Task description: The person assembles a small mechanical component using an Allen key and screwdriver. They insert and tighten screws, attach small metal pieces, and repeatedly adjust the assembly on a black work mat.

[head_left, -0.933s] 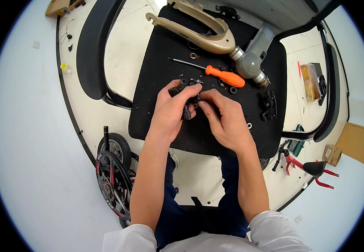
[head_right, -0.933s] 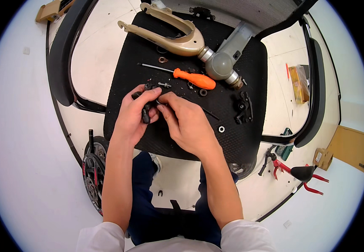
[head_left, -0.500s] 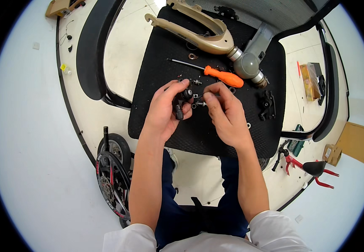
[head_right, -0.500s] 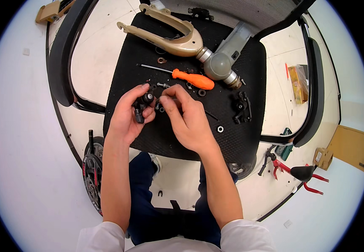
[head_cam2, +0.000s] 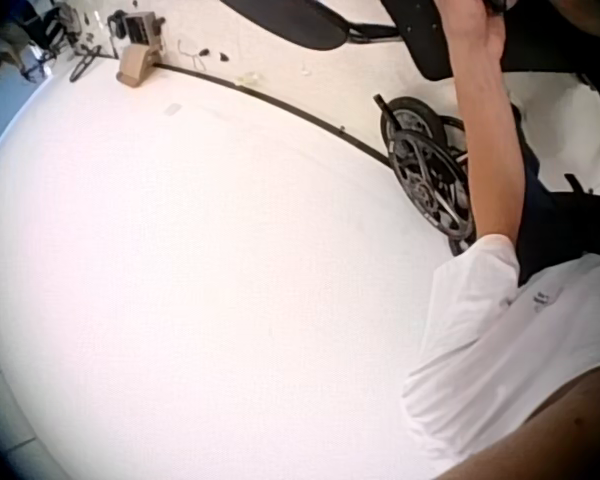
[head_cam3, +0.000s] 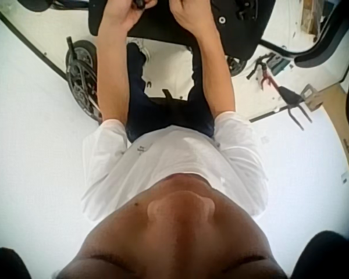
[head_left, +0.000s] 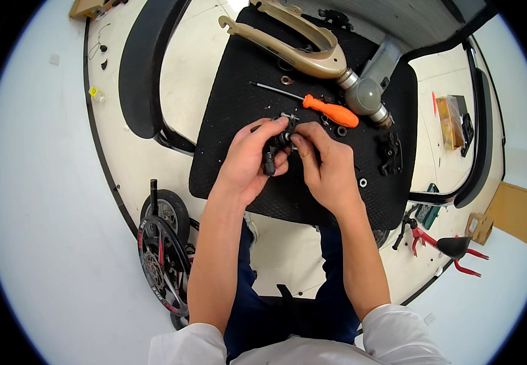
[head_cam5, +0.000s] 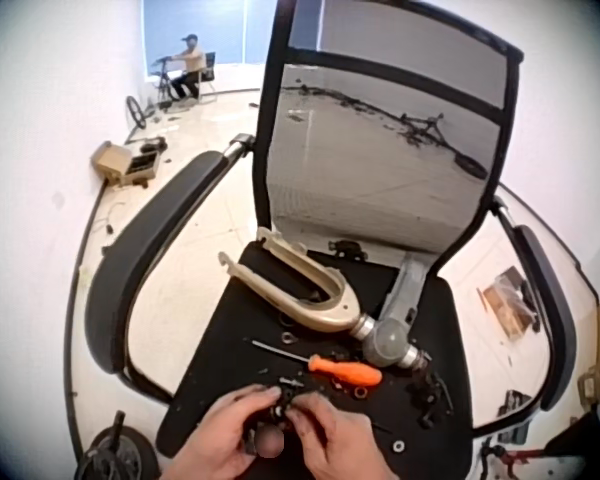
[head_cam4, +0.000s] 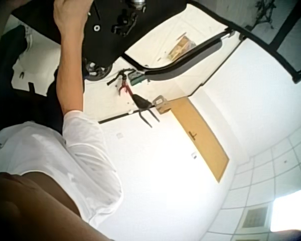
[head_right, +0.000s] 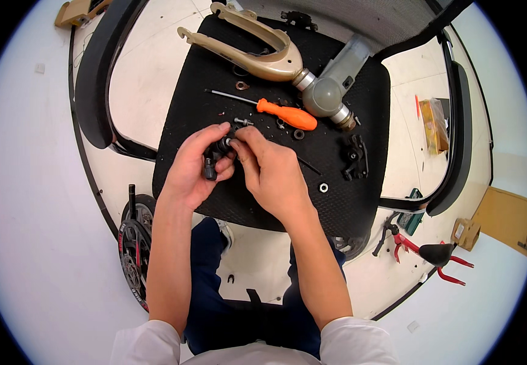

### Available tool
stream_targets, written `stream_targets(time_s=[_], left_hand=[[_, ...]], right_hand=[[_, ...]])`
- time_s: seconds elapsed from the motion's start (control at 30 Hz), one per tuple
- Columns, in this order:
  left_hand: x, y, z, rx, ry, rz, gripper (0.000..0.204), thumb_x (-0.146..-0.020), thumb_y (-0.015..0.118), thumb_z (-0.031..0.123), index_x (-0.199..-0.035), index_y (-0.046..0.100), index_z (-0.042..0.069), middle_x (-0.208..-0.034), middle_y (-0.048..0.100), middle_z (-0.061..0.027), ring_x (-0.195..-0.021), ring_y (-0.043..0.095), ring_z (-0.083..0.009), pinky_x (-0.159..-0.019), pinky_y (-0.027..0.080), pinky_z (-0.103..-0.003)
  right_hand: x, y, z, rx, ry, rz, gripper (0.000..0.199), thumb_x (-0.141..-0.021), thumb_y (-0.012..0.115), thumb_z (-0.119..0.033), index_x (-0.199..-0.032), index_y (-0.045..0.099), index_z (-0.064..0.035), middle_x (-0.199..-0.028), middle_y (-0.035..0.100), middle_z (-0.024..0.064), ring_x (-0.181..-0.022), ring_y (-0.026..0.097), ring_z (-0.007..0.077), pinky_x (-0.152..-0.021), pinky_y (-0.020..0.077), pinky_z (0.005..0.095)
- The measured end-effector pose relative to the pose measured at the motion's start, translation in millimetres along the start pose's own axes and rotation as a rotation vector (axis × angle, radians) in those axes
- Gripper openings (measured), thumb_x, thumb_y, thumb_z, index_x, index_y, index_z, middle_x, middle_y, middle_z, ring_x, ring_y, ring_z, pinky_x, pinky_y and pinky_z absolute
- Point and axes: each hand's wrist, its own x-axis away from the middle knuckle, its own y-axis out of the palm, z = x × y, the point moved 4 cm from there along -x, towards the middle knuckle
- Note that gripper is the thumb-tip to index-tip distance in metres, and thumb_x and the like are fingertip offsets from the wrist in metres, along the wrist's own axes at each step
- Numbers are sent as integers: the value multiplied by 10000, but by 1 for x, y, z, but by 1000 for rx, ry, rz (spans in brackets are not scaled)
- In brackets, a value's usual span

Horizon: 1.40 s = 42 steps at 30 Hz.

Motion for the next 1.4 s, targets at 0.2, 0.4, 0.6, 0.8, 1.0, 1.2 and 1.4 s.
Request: stream_targets(time_s=[0.2,0.4,0.6,0.8,1.0,1.2,1.4], left_hand=[[2,0,2,-110,134,257,191,-955,611,231,-911,574,49,-702,550,-16,-511,476,-75,-445,348,-238],[4,-3,7,-432,440,369,273,-950,620,265,-931,588,-5,-788,618,-36,-655,559,-59,-580,483,-246],[7,-4,11,-286,392,280,238,-950,613,257,-885,593,29,-706,580,-20,-541,521,-53,-461,402,-214],[16,-13,6,-13,-91,12,204,-916,642,241,-831,586,64,-636,528,-31,-411,433,-52,-344,236,-183],[17,2,6,-115,-67,-46,192,-894,664,221,-882,603,39,-670,531,-23,-505,474,-67,-384,278,-200],[13,3,3,-223,-78,-69,231,-874,687,229,-943,607,23,-700,541,-22,-521,496,-79,-400,314,-212],[13,-1,-1,-326,-223,-58,444,-840,726,241,-1146,537,-20,-746,562,-36,-539,513,-68,-410,316,-218]], right_hand=[[1,13,5,-69,83,29,113,-960,575,-112,-1008,610,-16,-767,644,163,-647,636,280,-596,476,321],[1,25,17,-459,387,-23,163,-990,552,-150,-975,621,-2,-714,599,29,-622,494,63,-562,394,240],[1,20,3,-283,215,7,131,-968,579,-135,-976,621,-11,-735,633,69,-607,576,134,-562,433,260],[0,4,-13,111,-309,-95,92,-850,668,-104,-927,671,-52,-804,683,108,-713,690,264,-603,524,319],[1,-13,-2,21,-292,-67,130,-789,732,-165,-759,685,-48,-641,552,59,-604,488,232,-591,390,334],[-4,-32,6,76,-248,-76,249,-627,835,-246,-676,650,-88,-644,538,15,-668,491,200,-668,344,312],[1,-38,-6,119,-343,-60,262,-526,834,-208,-660,638,-98,-731,556,18,-794,505,214,-786,362,330]])
